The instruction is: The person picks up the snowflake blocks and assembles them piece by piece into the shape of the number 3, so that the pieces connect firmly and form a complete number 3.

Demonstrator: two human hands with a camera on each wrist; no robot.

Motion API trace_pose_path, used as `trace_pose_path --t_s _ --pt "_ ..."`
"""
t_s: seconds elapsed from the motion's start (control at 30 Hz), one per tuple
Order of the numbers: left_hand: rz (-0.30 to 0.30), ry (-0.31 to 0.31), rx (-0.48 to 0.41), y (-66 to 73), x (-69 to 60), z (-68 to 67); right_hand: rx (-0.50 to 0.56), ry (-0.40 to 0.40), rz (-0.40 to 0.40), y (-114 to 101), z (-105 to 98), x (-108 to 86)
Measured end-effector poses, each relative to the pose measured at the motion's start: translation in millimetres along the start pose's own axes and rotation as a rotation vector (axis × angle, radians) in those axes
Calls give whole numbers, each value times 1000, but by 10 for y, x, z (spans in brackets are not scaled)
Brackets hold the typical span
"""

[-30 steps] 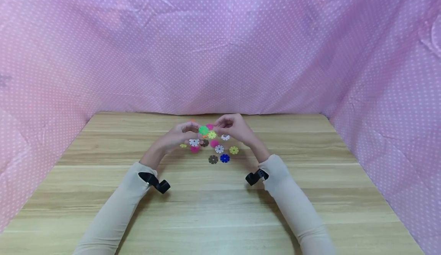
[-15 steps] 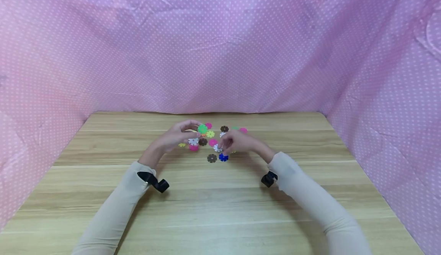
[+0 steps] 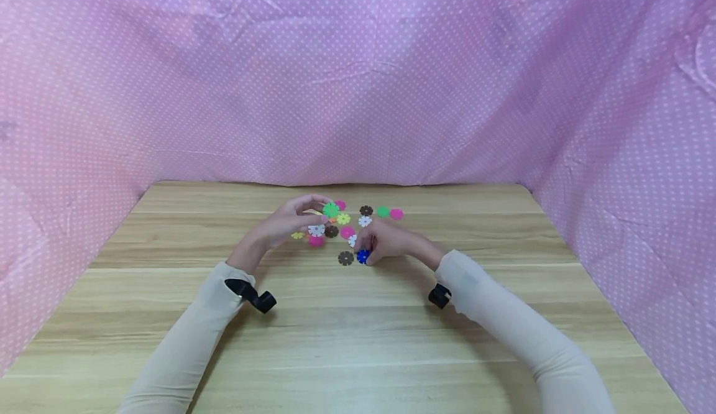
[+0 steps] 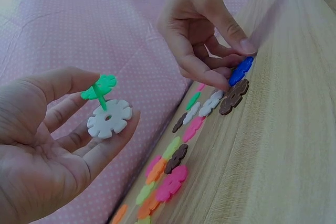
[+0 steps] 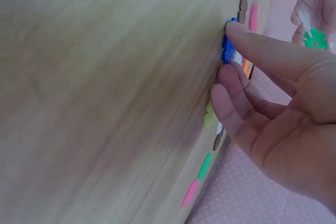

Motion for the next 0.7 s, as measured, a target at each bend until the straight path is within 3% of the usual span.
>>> trace_pose_path --t_s 0.33,0.57,0.7 --pt "4 27 -39 -12 11 -21 -6 5 2 10 16 24" --pt "-10 70 -66 -27 14 -63 124 17 62 84 -20 58" --pt "-4 93 -94 -17 7 -78 160 86 119 127 -129 84"
Point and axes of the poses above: each hand's wrist, its own x-axis towards the middle knuckle, its own z-axis out of the palm, y = z × x, the point moved 8 cm from there along x, towards the middle knuckle, and after that the axes turned 13 degrees about -x, right-handed, at the moved point
